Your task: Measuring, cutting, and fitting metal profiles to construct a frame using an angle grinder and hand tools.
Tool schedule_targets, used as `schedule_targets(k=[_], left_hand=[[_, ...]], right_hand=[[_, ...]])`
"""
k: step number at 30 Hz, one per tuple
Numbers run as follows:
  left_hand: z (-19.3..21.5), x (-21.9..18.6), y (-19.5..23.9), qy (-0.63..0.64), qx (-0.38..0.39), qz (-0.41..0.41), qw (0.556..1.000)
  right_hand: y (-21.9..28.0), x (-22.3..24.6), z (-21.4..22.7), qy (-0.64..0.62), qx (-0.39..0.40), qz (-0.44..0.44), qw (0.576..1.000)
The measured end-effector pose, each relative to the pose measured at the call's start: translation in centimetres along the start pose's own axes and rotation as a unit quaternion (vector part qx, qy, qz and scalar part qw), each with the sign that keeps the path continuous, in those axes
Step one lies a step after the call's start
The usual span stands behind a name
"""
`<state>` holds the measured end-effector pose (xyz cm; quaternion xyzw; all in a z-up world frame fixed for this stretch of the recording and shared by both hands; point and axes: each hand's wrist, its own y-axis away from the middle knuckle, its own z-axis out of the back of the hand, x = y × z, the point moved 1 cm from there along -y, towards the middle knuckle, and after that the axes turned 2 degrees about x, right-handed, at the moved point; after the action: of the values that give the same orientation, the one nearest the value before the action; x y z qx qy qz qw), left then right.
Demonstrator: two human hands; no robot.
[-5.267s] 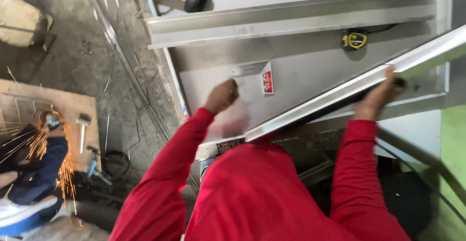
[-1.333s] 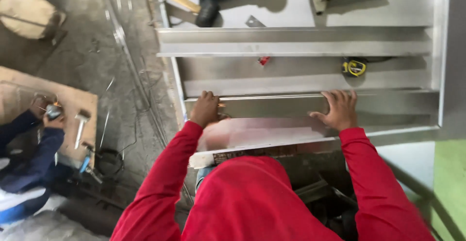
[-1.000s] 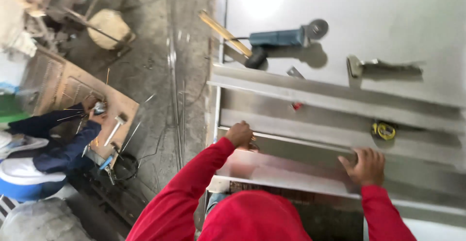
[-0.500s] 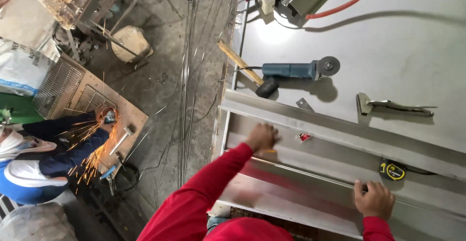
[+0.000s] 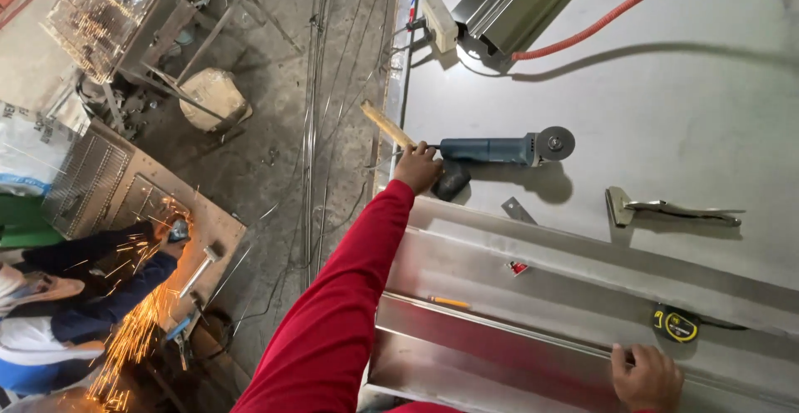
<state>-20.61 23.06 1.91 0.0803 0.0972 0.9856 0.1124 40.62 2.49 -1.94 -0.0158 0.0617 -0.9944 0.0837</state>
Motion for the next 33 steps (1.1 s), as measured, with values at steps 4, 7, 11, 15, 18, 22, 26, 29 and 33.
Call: schedule_targets(k=[4, 7, 11, 15, 18, 22, 26, 29, 33], left_hand=[[1.8, -0.7, -1.4, -0.089, 0.056, -0.051, 0.993], [0.9, -0.2, -1.2, -0.029, 0.039, -0.064, 0.997], [0.9, 0.8, -0.4, 0.02, -0.081, -0.04, 0.996], [5.6, 2.6, 0.3, 0.365, -0.105, 0.008, 0.925], [8.2, 6.2, -0.6, 0.467, -0.198, 0.016, 0.862], [15.8, 9.2, 1.1, 0.493, -0.259, 0.095, 0.825], [26.4, 8.3, 6.8, 0.616, -0.314, -0.047, 0.721], [28.9, 6.5, 12.2, 0.61, -0.299, -0.027, 0.733], [23.8, 1.4, 18.0, 0.516, -0.175, 0.076, 0.835]], right_hand=[[0.2, -0.1, -0.7, 0.022, 0.013, -0.01, 1.0], [0.5, -0.5, -1.5, 0.03, 0.014, -0.009, 0.999], [0.7, -0.6, -2.0, 0.016, 0.005, -0.024, 1.0], [1.3, -0.4, -1.3, 0.022, -0.039, 0.001, 0.999], [0.4, 0.1, -2.1, 0.018, -0.083, -0.005, 0.996], [1.1, 0.0, -1.8, 0.027, -0.065, -0.017, 0.997], [1.1, 0.2, -1.6, 0.012, -0.088, -0.004, 0.996], [1.4, 0.3, -1.4, -0.003, -0.083, -0.019, 0.996], [1.6, -0.2, -1.6, 0.016, -0.103, 0.011, 0.994]])
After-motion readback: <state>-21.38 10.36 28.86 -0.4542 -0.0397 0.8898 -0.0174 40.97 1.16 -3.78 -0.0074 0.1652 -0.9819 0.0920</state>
